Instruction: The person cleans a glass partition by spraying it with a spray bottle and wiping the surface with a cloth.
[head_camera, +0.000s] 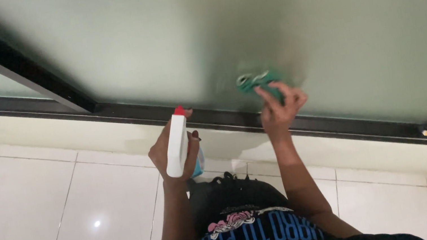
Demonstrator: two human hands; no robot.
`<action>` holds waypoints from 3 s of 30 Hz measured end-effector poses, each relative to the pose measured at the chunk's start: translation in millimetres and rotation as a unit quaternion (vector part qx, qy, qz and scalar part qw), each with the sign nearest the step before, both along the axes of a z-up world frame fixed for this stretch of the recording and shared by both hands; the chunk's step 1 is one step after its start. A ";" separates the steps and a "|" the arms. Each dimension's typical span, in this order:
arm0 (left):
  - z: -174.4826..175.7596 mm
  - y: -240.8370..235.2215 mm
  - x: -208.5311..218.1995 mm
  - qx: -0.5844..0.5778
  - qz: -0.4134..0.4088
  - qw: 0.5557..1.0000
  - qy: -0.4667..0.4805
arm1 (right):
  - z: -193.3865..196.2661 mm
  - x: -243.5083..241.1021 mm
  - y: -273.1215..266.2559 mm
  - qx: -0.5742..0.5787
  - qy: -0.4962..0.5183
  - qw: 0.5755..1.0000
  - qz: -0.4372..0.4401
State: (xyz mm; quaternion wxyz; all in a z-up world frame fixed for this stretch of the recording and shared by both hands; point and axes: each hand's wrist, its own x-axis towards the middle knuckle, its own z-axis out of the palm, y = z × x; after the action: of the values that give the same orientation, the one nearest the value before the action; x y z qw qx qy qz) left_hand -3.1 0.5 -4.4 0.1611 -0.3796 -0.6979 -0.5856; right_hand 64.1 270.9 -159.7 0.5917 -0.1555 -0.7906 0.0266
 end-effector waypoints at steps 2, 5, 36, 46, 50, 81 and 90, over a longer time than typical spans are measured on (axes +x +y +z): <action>1.6 4.7 3.0 -0.005 -0.013 1.000 -0.008 | 56.2 5.2 -8.2 -0.027 0.043 0.999 -0.015; 8.4 14.5 2.8 -0.014 -0.035 0.999 0.014 | 80.2 -9.0 -18.8 -0.017 0.087 0.996 -0.025; -11.2 21.3 -2.2 -0.016 -0.020 0.999 0.020 | 110.2 -38.8 -15.7 0.086 0.132 0.985 -0.066; -26.8 32.1 -12.3 0.021 -0.036 0.998 0.055 | 107.6 -23.0 17.9 0.152 -0.024 0.988 -0.005; -15.7 34.8 -5.6 0.001 -0.035 0.998 0.053 | 266.3 -5.9 27.1 0.052 0.186 0.980 -0.047; -10.4 58.1 3.2 -0.011 -0.062 0.997 0.038 | 59.9 36.6 20.1 -0.069 0.146 0.985 -0.061; -15.8 71.1 10.9 -0.041 -0.054 0.998 0.009 | -48.2 -0.6 -17.2 0.045 -0.086 0.995 0.039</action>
State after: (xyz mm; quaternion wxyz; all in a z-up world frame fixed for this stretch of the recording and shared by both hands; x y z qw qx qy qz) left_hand 7.8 71.6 -20.2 0.1198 -0.4282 -0.6982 -0.5611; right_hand 63.5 253.6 -207.9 0.5265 -0.1000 -0.8443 0.0006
